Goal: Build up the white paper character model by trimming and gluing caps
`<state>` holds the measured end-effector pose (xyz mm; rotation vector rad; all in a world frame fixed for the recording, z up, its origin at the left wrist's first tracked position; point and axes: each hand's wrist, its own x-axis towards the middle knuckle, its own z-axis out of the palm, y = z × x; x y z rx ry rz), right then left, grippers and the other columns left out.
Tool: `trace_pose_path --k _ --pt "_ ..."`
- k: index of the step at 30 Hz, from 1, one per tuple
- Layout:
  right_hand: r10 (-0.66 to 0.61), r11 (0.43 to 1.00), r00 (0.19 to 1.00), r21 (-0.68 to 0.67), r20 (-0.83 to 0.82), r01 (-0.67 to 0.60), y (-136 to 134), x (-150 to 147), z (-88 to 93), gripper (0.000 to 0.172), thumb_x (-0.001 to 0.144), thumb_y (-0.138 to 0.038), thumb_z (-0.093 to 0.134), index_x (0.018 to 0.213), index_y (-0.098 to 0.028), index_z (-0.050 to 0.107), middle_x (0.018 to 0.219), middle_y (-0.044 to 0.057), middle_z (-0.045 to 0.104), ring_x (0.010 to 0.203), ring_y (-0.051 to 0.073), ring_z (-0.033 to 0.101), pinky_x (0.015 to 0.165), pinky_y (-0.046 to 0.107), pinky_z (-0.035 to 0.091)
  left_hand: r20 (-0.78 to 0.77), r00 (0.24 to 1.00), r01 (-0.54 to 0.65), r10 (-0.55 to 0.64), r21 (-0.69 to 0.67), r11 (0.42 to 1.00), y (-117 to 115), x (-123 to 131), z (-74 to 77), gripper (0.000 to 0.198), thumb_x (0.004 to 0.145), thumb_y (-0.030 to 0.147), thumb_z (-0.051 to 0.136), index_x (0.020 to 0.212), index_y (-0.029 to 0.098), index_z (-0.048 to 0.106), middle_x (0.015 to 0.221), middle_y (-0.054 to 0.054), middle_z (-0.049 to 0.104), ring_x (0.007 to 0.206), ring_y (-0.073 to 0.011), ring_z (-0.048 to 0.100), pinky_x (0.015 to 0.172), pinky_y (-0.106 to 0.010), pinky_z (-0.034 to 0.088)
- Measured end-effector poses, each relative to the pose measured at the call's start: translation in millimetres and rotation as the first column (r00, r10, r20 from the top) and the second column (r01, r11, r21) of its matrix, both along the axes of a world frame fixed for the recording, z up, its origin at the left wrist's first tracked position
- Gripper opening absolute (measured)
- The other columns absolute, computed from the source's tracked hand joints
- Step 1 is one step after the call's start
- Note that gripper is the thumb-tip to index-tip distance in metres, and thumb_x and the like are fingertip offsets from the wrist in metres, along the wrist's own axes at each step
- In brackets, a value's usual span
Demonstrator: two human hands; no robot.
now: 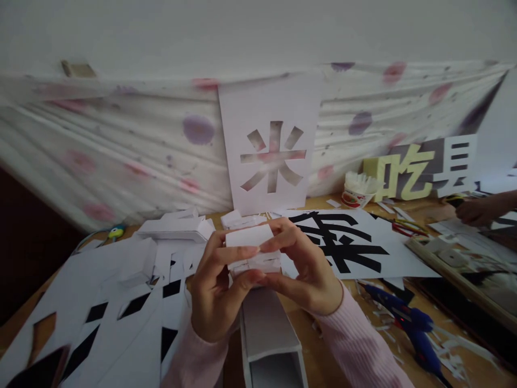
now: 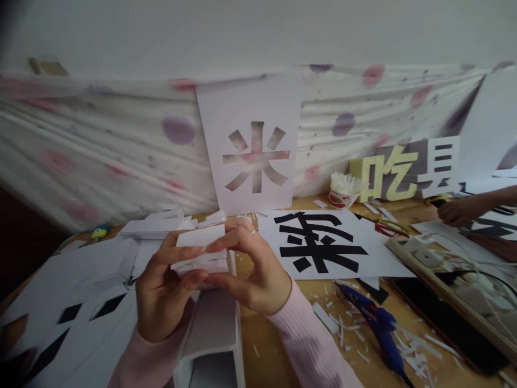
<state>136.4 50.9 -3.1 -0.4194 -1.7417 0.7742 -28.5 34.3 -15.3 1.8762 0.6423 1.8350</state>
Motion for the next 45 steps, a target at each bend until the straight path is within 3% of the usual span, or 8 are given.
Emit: trace_pose_path --k 15,26,32,34,37,39,42,45 --pt "-0.069 0.997 0.997 0.042 -0.022 0.07 -13 -2 2.3 0.027 0.079 -0.022 0.08 0.099 -0.027 0.062 0.111 0.005 0.062 0.106 0.024 0.062 0.088 0.04 0.053 0.016 0.999 0.045 -0.047 0.101 0.994 -1 0 0.0 0.021 0.086 0.024 0.074 0.106 0.028 0.071 0.109 -0.005 0.063 0.104 -0.0204 0.062 0.09 -0.034 0.051" --pt "-0.136 0.989 0.99 0.044 -0.035 0.138 -19 5 -6.3 0.03 0.079 -0.025 0.08 0.102 -0.029 0.062 0.11 0.005 0.058 0.102 0.022 0.061 0.085 0.039 0.055 0.032 0.987 0.158 -0.158 0.004 0.987 -8 6 -1.7 0.022 0.088 0.021 0.069 0.108 0.029 0.068 0.11 -0.006 0.062 0.112 -0.0231 0.06 0.095 -0.037 0.049" --pt "-0.071 0.997 0.995 -0.012 -0.077 0.07 -16 -1 -7.5 0.032 0.077 -0.022 0.081 0.102 -0.029 0.063 0.112 0.003 0.06 0.107 0.021 0.063 0.087 0.035 0.055 0.066 0.992 0.108 -0.107 -0.01 0.994 -6 5 -3.4 0.019 0.086 0.022 0.071 0.105 0.029 0.071 0.111 -0.006 0.062 0.113 -0.0227 0.061 0.098 -0.037 0.048" --pt "-0.067 0.997 0.99 -0.049 -0.122 0.062 -16 -1 -9.8 0.033 0.078 -0.023 0.081 0.104 -0.03 0.062 0.116 0.004 0.06 0.107 0.02 0.064 0.087 0.034 0.056 0.078 0.991 0.115 -0.109 -0.066 0.991 -6 6 -4.2 0.04 0.086 0.023 0.072 0.124 0.029 0.062 0.12 -0.008 0.064 0.116 -0.0233 0.062 0.099 -0.038 0.049" --pt "-0.094 0.995 0.981 -0.057 -0.172 0.085 -22 0 -13.4 0.032 0.079 -0.024 0.08 0.104 -0.029 0.063 0.121 0.005 0.059 0.111 0.022 0.064 0.087 0.034 0.056 0.069 0.983 0.18 -0.169 -0.216 0.96 -9 5 -3.7 0.089 0.078 0.029 0.081 0.15 0.028 0.03 0.136 -0.015 0.061 0.124 -0.0279 0.061 0.1 -0.041 0.051" --pt "-0.14 0.99 0.969 -0.051 -0.205 0.132 -29 0 -14.6 0.032 0.078 -0.023 0.081 0.103 -0.03 0.063 0.122 0.005 0.059 0.114 0.022 0.063 0.086 0.032 0.057 -0.018 0.987 0.146 -0.16 -0.329 0.933 -14 3 -1.7 0.094 0.07 0.033 0.086 0.148 0.025 0.034 0.138 -0.017 0.06 0.126 -0.0317 0.06 0.102 -0.044 0.05" --pt "-0.175 0.984 0.944 -0.089 -0.281 0.156 -42 3 -13.9 0.05 0.078 -0.029 0.082 0.121 -0.035 0.056 0.127 0.006 0.06 0.118 0.022 0.062 0.088 0.033 0.058 -0.198 0.969 0.05 -0.15 -0.434 0.9 -22 -5 5.5 0.066 0.073 0.039 0.083 0.131 0.02 0.057 0.131 -0.017 0.066 0.12 -0.0341 0.064 0.102 -0.048 0.05" --pt "-0.142 0.985 0.951 -0.13 -0.273 0.109 -58 23 -16.3 0.085 0.078 -0.049 0.08 0.147 -0.04 0.032 0.14 0.01 0.056 0.13 0.027 0.057 0.1 0.043 0.054 -0.299 0.936 0.021 -0.186 -0.479 0.877 -26 -15 19.5 0.063 0.076 0.048 0.077 0.129 0.017 0.062 0.137 -0.017 0.063 0.121 -0.0363 0.063 0.105 -0.051 0.047"
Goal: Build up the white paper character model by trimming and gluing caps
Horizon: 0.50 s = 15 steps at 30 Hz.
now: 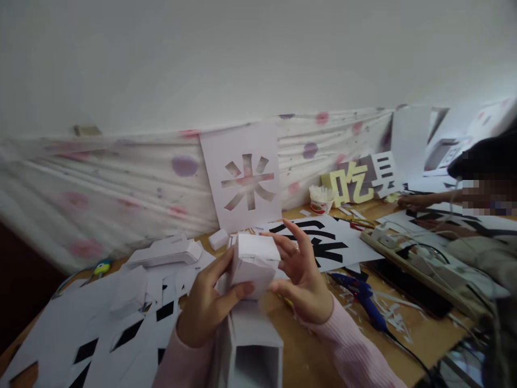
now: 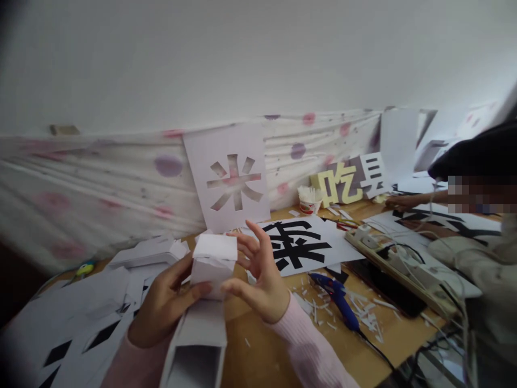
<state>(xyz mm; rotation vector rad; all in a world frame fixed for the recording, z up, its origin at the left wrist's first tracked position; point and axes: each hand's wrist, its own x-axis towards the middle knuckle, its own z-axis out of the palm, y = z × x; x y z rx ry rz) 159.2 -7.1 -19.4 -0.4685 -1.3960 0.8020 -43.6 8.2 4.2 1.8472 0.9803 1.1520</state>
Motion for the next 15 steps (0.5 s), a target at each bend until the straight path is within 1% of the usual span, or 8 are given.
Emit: trace_pose_path --k 2,3,5,6,8,11,12,15 --pt "-0.078 0.995 0.989 -0.044 0.127 0.085 -14 23 -8.4 0.071 0.085 -0.056 0.07 0.146 -0.036 0.039 0.143 0.011 0.056 0.133 0.028 0.054 0.109 0.048 0.046 -0.119 0.993 0.017 -0.02 -0.031 0.999 1 -6 11.9 0.068 0.077 0.049 0.076 0.135 0.018 0.06 0.143 -0.015 0.059 0.127 -0.0357 0.059 0.11 -0.05 0.043" --pt "-0.163 0.979 0.956 -0.083 0.243 0.188 -21 35 -14.9 0.047 0.093 -0.051 0.062 0.135 -0.032 0.054 0.136 0.01 0.061 0.129 0.027 0.057 0.109 0.047 0.045 -0.183 0.982 0.04 -0.046 -0.038 0.998 3 -9 17.7 0.068 0.078 0.048 0.074 0.138 0.019 0.058 0.145 -0.012 0.058 0.131 -0.0344 0.055 0.114 -0.049 0.039" --pt "-0.277 0.917 0.856 -0.146 0.436 0.371 -35 54 -31.4 0.022 0.098 -0.043 0.056 0.104 -0.027 0.07 0.103 0.007 0.073 0.102 0.023 0.069 0.097 0.042 0.052 -0.292 0.95 0.098 -0.112 -0.06 0.993 7 -12 27.3 0.069 0.079 0.048 0.073 0.14 0.022 0.056 0.147 -0.009 0.056 0.136 -0.0329 0.051 0.117 -0.047 0.035" --pt "-0.289 0.896 0.839 -0.178 0.461 0.406 -41 60 -40.2 0.02 0.098 -0.041 0.056 0.098 -0.026 0.069 0.096 0.006 0.073 0.096 0.022 0.07 0.092 0.039 0.055 -0.34 0.93 0.118 -0.141 -0.089 0.989 9 -13 30.6 0.07 0.078 0.048 0.073 0.141 0.022 0.055 0.148 -0.008 0.056 0.137 -0.0328 0.05 0.118 -0.047 0.034" --pt "-0.266 0.889 0.875 -0.249 0.405 0.386 -50 59 -55.7 0.024 0.093 -0.041 0.064 0.111 -0.026 0.062 0.106 0.007 0.072 0.098 0.022 0.07 0.091 0.038 0.057 -0.42 0.886 0.142 -0.197 -0.157 0.977 11 -11 34.8 0.073 0.077 0.05 0.074 0.142 0.022 0.055 0.149 -0.008 0.055 0.137 -0.0331 0.05 0.118 -0.049 0.033" --pt "-0.199 0.909 0.929 -0.295 0.311 0.294 -58 46 -66.5 0.066 0.08 -0.04 0.078 0.134 -0.027 0.043 0.126 0.012 0.063 0.11 0.023 0.067 0.095 0.041 0.057 -0.499 0.798 0.218 -0.337 -0.283 0.934 11 -5 39.1 0.071 0.079 0.049 0.073 0.142 0.023 0.055 0.148 -0.009 0.056 0.135 -0.0324 0.052 0.116 -0.047 0.035" --pt "-0.17 0.917 0.937 -0.299 0.306 0.264 -60 42 -66.9 0.067 0.08 -0.039 0.077 0.135 -0.027 0.041 0.129 0.012 0.061 0.111 0.023 0.066 0.096 0.042 0.057 -0.509 0.761 0.256 -0.402 -0.333 0.907 12 -2 40.8 0.069 0.08 0.049 0.072 0.142 0.024 0.055 0.146 -0.008 0.058 0.134 -0.0316 0.053 0.115 -0.045 0.038" --pt "-0.072 0.936 0.943 -0.306 0.325 0.176 -68 44 -67.5 0.042 0.091 -0.031 0.06 0.13 -0.025 0.046 0.127 0.011 0.061 0.111 0.02 0.066 0.097 0.041 0.056 -0.528 0.599 0.32 -0.602 -0.532 0.784 17 5 43.7 0.06 0.083 0.045 0.07 0.139 0.027 0.057 0.14 -0.004 0.062 0.13 -0.0287 0.056 0.108 -0.038 0.043"
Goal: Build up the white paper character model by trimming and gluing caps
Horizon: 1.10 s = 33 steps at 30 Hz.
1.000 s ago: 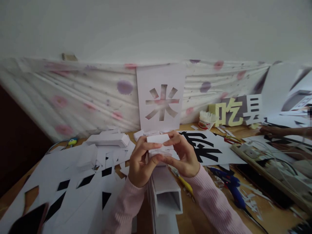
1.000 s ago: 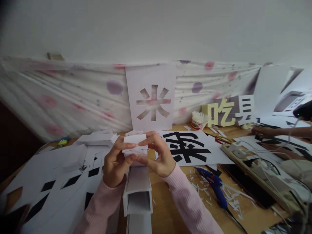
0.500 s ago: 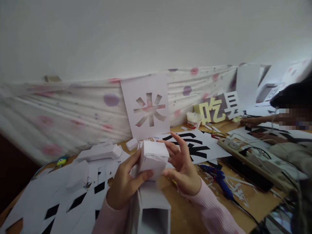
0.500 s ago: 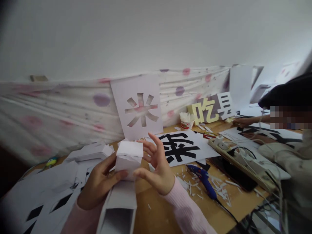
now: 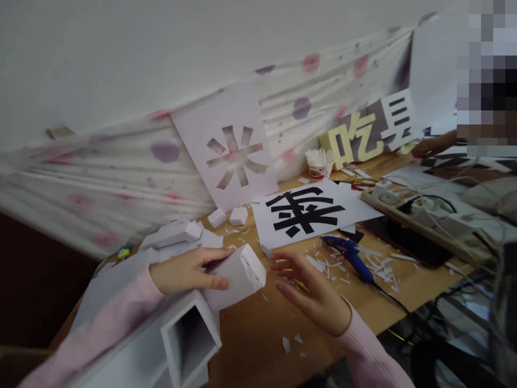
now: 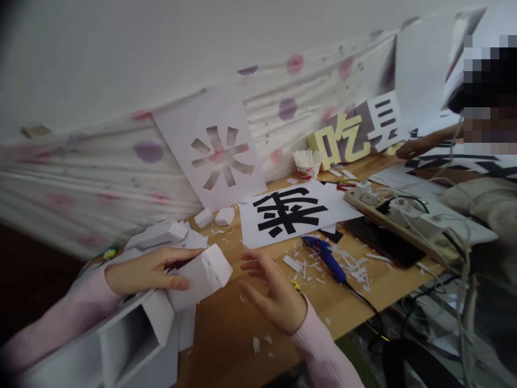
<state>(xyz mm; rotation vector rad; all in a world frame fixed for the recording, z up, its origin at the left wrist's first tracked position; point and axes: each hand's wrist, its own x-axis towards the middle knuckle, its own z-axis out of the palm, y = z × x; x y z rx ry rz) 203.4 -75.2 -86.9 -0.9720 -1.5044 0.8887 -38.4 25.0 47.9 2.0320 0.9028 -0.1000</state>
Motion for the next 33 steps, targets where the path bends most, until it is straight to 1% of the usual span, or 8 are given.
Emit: trace_pose_path --k 4,9,15,19,25,28,31,33 --pt "-0.109 0.994 0.957 0.01 0.267 0.11 -14 20 -17.6 0.023 0.092 -0.022 0.05 0.114 -0.021 0.057 0.108 0.01 0.065 0.101 0.021 0.066 0.089 0.038 0.056 -0.264 0.947 0.114 -0.182 -0.256 0.96 9 7 -17.5 0.054 0.077 0.043 0.073 0.128 0.026 0.066 0.12 -0.003 0.073 0.109 -0.0264 0.067 0.088 -0.03 0.052" --pt "-0.273 0.909 0.657 -0.036 0.703 0.416 -22 32 -52.3 0.02 0.091 -0.02 0.053 0.106 -0.012 0.063 0.114 0.018 0.064 0.096 0.029 0.064 0.087 0.043 0.051 -0.348 0.879 0.17 -0.327 -0.413 0.895 11 17 -51.3 0.049 0.069 0.037 0.079 0.116 0.025 0.073 0.108 -0.002 0.077 0.102 -0.0251 0.068 0.087 -0.028 0.049" --pt "-0.276 0.823 0.535 -0.09 0.799 0.56 -10 21 -57.2 0.032 0.09 -0.03 0.062 0.114 -0.009 0.065 0.111 0.023 0.065 0.105 0.042 0.056 0.088 0.054 0.042 -0.396 0.794 0.238 -0.461 -0.496 0.835 26 40 -49.6 0.041 0.07 0.036 0.077 0.11 0.026 0.076 0.099 0.0 0.077 0.097 -0.0232 0.068 0.086 -0.025 0.048" --pt "-0.249 0.814 0.57 -0.15 0.783 0.562 8 17 -50.8 0.031 0.087 -0.027 0.065 0.115 -0.012 0.066 0.112 0.023 0.066 0.111 0.043 0.053 0.09 0.055 0.038 -0.435 0.724 0.26 -0.536 -0.548 0.795 35 61 -46.7 0.041 0.069 0.035 0.077 0.108 0.025 0.077 0.094 -0.001 0.078 0.091 -0.0237 0.069 0.078 -0.025 0.05" --pt "-0.104 0.834 0.83 -0.407 0.547 0.372 -4 39 -49.8 0.029 0.095 -0.032 0.043 0.095 -0.012 0.063 0.093 0.021 0.067 0.089 0.031 0.063 0.082 0.044 0.045 -0.422 0.722 0.26 -0.548 -0.568 0.781 46 65 -44.7 0.06 0.076 0.042 0.072 0.133 0.022 0.064 0.115 -0.003 0.075 0.109 -0.0239 0.065 0.091 -0.025 0.048" --pt "0.002 0.818 0.99 -0.57 0.141 0.079 -17 45 -44.0 0.05 0.097 -0.054 0.025 0.093 -0.017 0.059 0.07 0.006 0.058 0.062 0.019 0.057 0.061 0.033 0.046 -0.422 0.727 0.239 -0.542 -0.584 0.776 52 59 -44.7 0.069 0.075 0.049 0.073 0.137 0.019 0.061 0.119 -0.005 0.074 0.108 -0.0244 0.066 0.091 -0.025 0.049" --pt "-0.059 0.75 0.899 -0.614 -0.434 -0.247 -19 29 -38.0 0.067 0.079 -0.083 0.04 0.093 -0.019 0.054 0.064 -0.004 0.041 0.05 0.012 0.037 0.048 0.027 0.032 -0.426 0.724 0.23 -0.543 -0.592 0.772 54 59 -44.7 0.07 0.073 0.048 0.075 0.135 0.019 0.062 0.117 -0.006 0.074 0.107 -0.0248 0.067 0.09 -0.026 0.05" --pt "-0.141 0.765 0.863 -0.607 -0.485 -0.217 -15 10 -37.7 0.071 0.067 -0.088 0.054 0.09 -0.02 0.051 0.063 -0.007 0.035 0.051 0.01 0.032 0.048 0.026 0.028 -0.429 0.723 0.234 -0.542 -0.586 0.776 52 62 -44.1 0.066 0.073 0.044 0.076 0.133 0.021 0.064 0.113 -0.003 0.076 0.105 -0.0243 0.067 0.089 -0.026 0.05"
